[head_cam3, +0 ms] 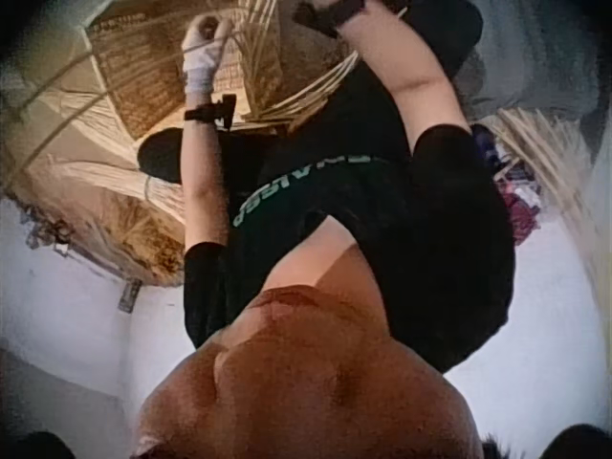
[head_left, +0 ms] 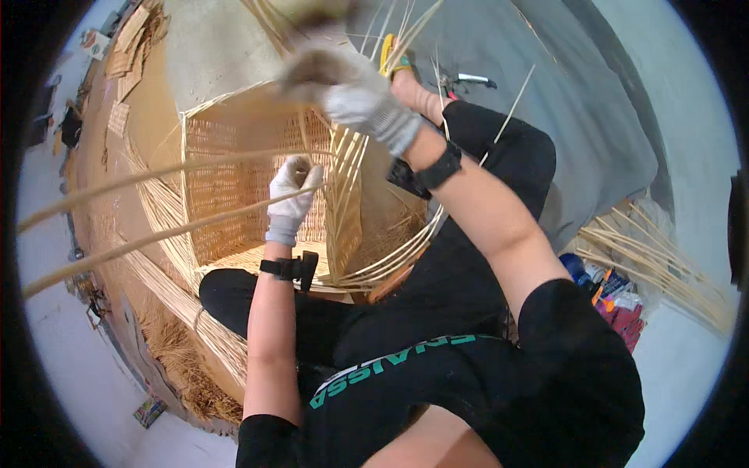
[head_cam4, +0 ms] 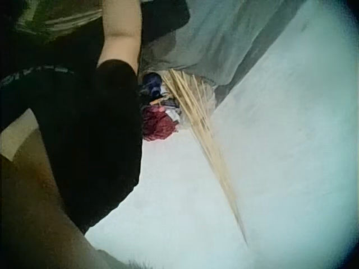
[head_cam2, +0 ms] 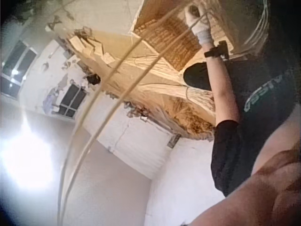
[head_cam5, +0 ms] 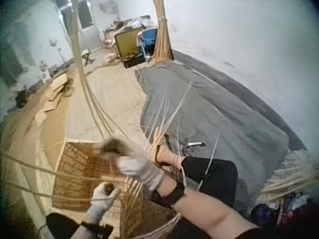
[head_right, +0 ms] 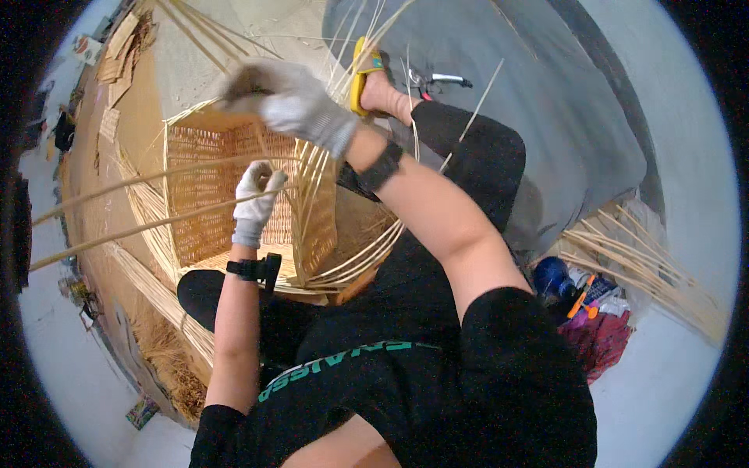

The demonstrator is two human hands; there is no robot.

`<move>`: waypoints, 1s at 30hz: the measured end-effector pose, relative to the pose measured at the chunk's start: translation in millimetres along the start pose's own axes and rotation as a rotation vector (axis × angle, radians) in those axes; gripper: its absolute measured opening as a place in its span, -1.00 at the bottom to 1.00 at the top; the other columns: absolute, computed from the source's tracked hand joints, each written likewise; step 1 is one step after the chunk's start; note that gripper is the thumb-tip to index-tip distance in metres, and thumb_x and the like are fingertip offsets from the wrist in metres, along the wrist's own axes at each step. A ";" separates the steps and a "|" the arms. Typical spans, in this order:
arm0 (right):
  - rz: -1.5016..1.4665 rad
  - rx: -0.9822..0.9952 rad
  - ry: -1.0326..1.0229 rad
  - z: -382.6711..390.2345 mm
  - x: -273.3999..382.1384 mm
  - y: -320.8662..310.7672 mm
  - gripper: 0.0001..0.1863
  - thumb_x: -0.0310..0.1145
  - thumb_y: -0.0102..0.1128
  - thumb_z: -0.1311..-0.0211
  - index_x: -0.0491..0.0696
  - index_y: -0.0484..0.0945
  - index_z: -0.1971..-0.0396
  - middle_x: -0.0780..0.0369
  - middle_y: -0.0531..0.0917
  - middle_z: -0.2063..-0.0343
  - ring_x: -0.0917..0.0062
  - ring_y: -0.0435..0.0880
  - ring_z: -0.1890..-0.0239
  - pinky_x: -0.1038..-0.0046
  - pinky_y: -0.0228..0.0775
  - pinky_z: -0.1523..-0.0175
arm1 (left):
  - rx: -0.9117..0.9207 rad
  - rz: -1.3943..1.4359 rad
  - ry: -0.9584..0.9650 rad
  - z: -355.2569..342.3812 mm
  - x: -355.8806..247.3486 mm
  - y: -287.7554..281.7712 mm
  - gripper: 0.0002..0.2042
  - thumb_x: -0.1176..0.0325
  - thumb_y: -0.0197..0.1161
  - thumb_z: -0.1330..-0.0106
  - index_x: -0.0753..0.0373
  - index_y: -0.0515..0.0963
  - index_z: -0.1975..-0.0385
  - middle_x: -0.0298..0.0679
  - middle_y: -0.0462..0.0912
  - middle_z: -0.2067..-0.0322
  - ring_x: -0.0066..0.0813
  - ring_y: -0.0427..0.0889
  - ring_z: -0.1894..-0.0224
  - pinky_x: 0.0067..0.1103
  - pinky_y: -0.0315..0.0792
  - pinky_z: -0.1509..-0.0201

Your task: Weave the top edge of a square wicker basket using long flexible rods.

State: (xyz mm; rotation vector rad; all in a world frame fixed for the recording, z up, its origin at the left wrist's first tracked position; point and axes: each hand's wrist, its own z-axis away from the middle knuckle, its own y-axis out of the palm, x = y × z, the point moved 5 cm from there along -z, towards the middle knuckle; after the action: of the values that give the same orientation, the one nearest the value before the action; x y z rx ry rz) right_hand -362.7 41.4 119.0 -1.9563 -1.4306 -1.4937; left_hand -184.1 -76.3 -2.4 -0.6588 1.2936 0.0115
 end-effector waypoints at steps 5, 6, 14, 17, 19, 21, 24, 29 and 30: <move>-0.117 -0.722 0.262 70.5 -133.4 -118.7 -0.82 -0.66 0.32 -0.11 -0.14 0.52 0.33 0.15 0.71 0.27 0.52 0.71 0.27 0.56 0.63 0.21 | 0.078 0.006 -0.082 -32.4 16.6 8.4 -0.70 0.43 0.40 -0.20 0.23 0.45 0.13 -0.34 0.55 0.26 -0.56 0.55 0.19 -0.54 0.54 0.09; -0.123 -0.643 0.293 73.2 -148.1 -129.9 -0.82 -0.65 0.29 -0.14 -0.12 0.51 0.29 0.17 0.69 0.29 0.52 0.71 0.30 0.57 0.61 0.25 | 0.132 0.001 -0.047 -34.2 15.3 10.9 -0.68 0.42 0.41 -0.19 0.23 0.47 0.10 -0.32 0.57 0.21 -0.53 0.57 0.12 -0.51 0.55 0.04; 1.413 0.168 0.473 18.0 -143.9 -96.1 -0.43 0.23 -0.04 -0.29 0.02 0.71 0.29 0.16 0.72 0.52 0.19 0.71 0.47 0.18 0.50 0.27 | 0.271 0.035 0.014 -26.7 3.1 11.9 -0.74 0.32 0.34 -0.31 0.24 0.66 0.06 -0.24 0.69 0.16 -0.49 0.65 0.16 -0.55 0.52 -0.02; 1.658 0.163 0.495 24.3 -123.7 -100.7 -0.47 0.23 0.00 -0.26 0.09 0.74 0.41 0.25 0.71 0.60 0.21 0.71 0.49 0.15 0.48 0.26 | 0.353 0.095 -0.001 -33.0 8.1 13.2 -0.70 0.27 0.36 -0.31 0.26 0.65 0.02 -0.24 0.69 0.16 -0.50 0.66 0.15 -0.55 0.53 -0.02; 1.664 0.198 0.544 35.9 -111.8 -100.2 -0.51 0.21 0.08 -0.20 0.09 0.73 0.31 0.23 0.74 0.48 0.24 0.72 0.41 0.13 0.46 0.20 | 0.371 0.123 -0.025 -35.9 9.9 12.3 -0.67 0.23 0.38 -0.29 0.24 0.65 0.01 -0.26 0.70 0.16 -0.51 0.66 0.12 -0.54 0.53 -0.03; 1.503 0.155 0.090 48.9 -89.6 -87.7 -0.54 0.16 0.18 -0.16 0.08 0.70 0.22 0.22 0.73 0.33 0.31 0.70 0.22 0.19 0.43 0.07 | 0.390 0.060 -0.005 -39.4 6.6 13.8 -0.65 0.17 0.40 -0.27 0.19 0.66 0.02 -0.26 0.71 0.17 -0.46 0.65 0.07 -0.50 0.52 -0.07; 1.435 0.357 -0.011 62.9 -93.8 -65.0 -0.60 0.06 0.32 -0.07 0.07 0.60 0.26 0.20 0.63 0.23 0.25 0.59 0.11 0.25 0.35 -0.09 | 0.418 -0.086 0.094 -47.6 11.2 5.4 -0.67 0.15 0.36 -0.29 0.21 0.68 0.06 -0.20 0.69 0.12 -0.37 0.63 0.03 -0.44 0.51 -0.08; 1.389 0.639 0.130 59.4 -115.5 -72.4 -0.48 0.20 0.30 0.04 0.06 0.61 0.27 0.20 0.63 0.26 0.26 0.61 0.11 0.15 0.40 -0.04 | 0.389 -0.250 0.230 -52.2 -2.5 12.5 -0.68 0.16 0.38 -0.23 0.15 0.69 0.08 -0.21 0.71 0.12 -0.23 0.62 -0.01 -0.39 0.49 -0.13; 1.454 0.681 0.159 60.9 -117.1 -70.7 -0.54 0.13 0.29 0.00 0.07 0.61 0.26 0.22 0.61 0.29 0.29 0.62 0.11 0.17 0.41 -0.01 | 0.377 -0.268 0.238 -50.1 -0.9 10.6 -0.68 0.15 0.37 -0.22 0.14 0.70 0.08 -0.17 0.70 0.10 -0.20 0.60 -0.04 -0.38 0.47 -0.15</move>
State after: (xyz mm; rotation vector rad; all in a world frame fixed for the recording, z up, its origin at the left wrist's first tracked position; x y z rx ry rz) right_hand -383.4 56.4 -28.5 -1.5973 -0.1104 -0.3603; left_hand -232.4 -90.2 -12.3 -0.5121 1.3766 -0.5320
